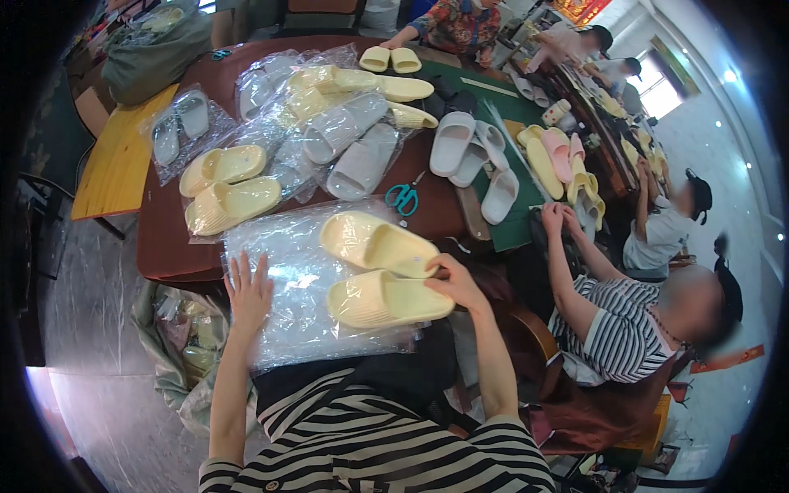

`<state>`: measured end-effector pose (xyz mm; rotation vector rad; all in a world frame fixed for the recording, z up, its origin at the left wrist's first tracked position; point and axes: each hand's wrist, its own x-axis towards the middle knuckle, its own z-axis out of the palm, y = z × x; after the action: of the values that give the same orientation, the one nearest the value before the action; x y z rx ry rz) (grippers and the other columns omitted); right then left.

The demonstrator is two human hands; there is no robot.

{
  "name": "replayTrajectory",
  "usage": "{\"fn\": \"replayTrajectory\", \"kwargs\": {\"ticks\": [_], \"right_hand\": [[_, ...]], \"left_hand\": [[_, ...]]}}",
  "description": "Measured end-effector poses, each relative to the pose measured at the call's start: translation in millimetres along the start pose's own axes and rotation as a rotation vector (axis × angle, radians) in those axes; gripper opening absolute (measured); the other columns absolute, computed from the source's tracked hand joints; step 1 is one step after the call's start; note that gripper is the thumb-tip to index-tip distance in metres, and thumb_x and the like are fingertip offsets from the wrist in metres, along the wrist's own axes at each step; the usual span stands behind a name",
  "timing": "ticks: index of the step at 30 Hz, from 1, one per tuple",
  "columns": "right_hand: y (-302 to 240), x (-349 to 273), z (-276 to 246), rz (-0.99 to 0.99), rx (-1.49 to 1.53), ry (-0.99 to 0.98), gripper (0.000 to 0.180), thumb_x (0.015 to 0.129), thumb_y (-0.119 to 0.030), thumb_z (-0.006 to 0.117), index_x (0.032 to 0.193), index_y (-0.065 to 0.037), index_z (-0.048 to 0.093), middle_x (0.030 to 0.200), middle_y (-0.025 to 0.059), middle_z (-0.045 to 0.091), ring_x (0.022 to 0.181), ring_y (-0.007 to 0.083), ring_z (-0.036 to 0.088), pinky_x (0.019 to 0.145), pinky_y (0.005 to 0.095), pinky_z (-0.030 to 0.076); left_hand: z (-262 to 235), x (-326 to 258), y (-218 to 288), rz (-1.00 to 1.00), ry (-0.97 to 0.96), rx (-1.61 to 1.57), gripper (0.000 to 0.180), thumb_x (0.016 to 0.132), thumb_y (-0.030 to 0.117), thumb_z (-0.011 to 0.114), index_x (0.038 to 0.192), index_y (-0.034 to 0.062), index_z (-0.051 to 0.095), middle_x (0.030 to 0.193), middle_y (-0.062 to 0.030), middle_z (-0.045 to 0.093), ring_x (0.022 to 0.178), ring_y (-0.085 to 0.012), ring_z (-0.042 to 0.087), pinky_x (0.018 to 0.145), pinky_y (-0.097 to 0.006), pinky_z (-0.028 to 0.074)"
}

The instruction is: The person packages finished sandals by placing them into plastic bags, then sealing the bags with scissors.

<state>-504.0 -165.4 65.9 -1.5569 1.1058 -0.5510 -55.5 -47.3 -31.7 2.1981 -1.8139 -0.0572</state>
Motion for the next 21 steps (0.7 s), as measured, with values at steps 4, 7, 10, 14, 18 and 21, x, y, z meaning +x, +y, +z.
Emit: {"fn": "replayTrajectory", "kwargs": {"ticks": [4, 7, 10, 14, 18, 21], "right_hand": [[5, -56, -65, 0.057, 0.107, 0.254, 0.027, 0.084, 0.002, 0.070, 0.104, -0.009, 0.055, 0.089, 0.0007, 0.060, 0.076, 0.0073, 0.061, 0.064, 0.0217, 0.048], [6, -74, -90, -0.043, 0.148, 0.533, 0.023, 0.086, 0.002, 0.068, 0.102, -0.010, 0.055, 0.091, 0.0023, 0.060, 0.075, 0.0089, 0.062, 0.062, 0.0222, 0.048], [16, -43, -106, -0.135, 0.064, 0.767, 0.021, 0.086, 0.000, 0.069, 0.099, -0.009, 0.055, 0.098, 0.0013, 0.055, 0.091, 0.0107, 0.055, 0.078, 0.0241, 0.046], [15, 49, -111, -0.191, 0.037, 0.976, 0.025, 0.083, -0.007, 0.075, 0.099, -0.007, 0.056, 0.099, 0.0018, 0.055, 0.092, 0.0132, 0.053, 0.082, 0.0256, 0.043], [1, 151, -127, -0.221, 0.037, 1.134, 0.031, 0.082, -0.009, 0.076, 0.105, -0.006, 0.056, 0.102, 0.0052, 0.056, 0.092, 0.0156, 0.054, 0.082, 0.0278, 0.045], [0, 206, -158, -0.203, -0.060, 1.256, 0.040, 0.082, -0.009, 0.076, 0.115, -0.005, 0.054, 0.109, 0.0086, 0.057, 0.093, 0.0180, 0.057, 0.084, 0.0298, 0.047]], "left_hand": [[-2, -1, -1, 0.030, 0.024, 0.002, 0.059, 0.095, 0.040, 0.055, 0.150, 0.0285, 0.038, 0.162, -0.0166, 0.017, 0.148, -0.0420, 0.015, 0.113, -0.066, 0.018], [-8, 1, 2, 0.036, 0.006, -0.006, 0.060, 0.094, 0.043, 0.057, 0.149, 0.0272, 0.041, 0.160, -0.0193, 0.018, 0.147, -0.0434, 0.016, 0.111, -0.068, 0.018], [-13, 3, 8, 0.051, -0.003, 0.068, 0.061, 0.092, 0.044, 0.060, 0.148, 0.0264, 0.042, 0.158, -0.0221, 0.021, 0.145, -0.0456, 0.018, 0.111, -0.069, 0.017], [-17, 3, 10, 0.053, 0.000, 0.142, 0.062, 0.091, 0.044, 0.060, 0.148, 0.0264, 0.042, 0.157, -0.0221, 0.024, 0.144, -0.0480, 0.020, 0.111, -0.069, 0.016], [-21, 4, 11, 0.037, -0.027, 0.123, 0.062, 0.091, 0.044, 0.060, 0.148, 0.0262, 0.042, 0.157, -0.0221, 0.025, 0.143, -0.0484, 0.020, 0.111, -0.069, 0.016], [-16, 6, 15, 0.039, -0.026, 0.123, 0.062, 0.091, 0.044, 0.060, 0.148, 0.0255, 0.042, 0.157, -0.0216, 0.023, 0.143, -0.0481, 0.019, 0.111, -0.069, 0.016]]}}
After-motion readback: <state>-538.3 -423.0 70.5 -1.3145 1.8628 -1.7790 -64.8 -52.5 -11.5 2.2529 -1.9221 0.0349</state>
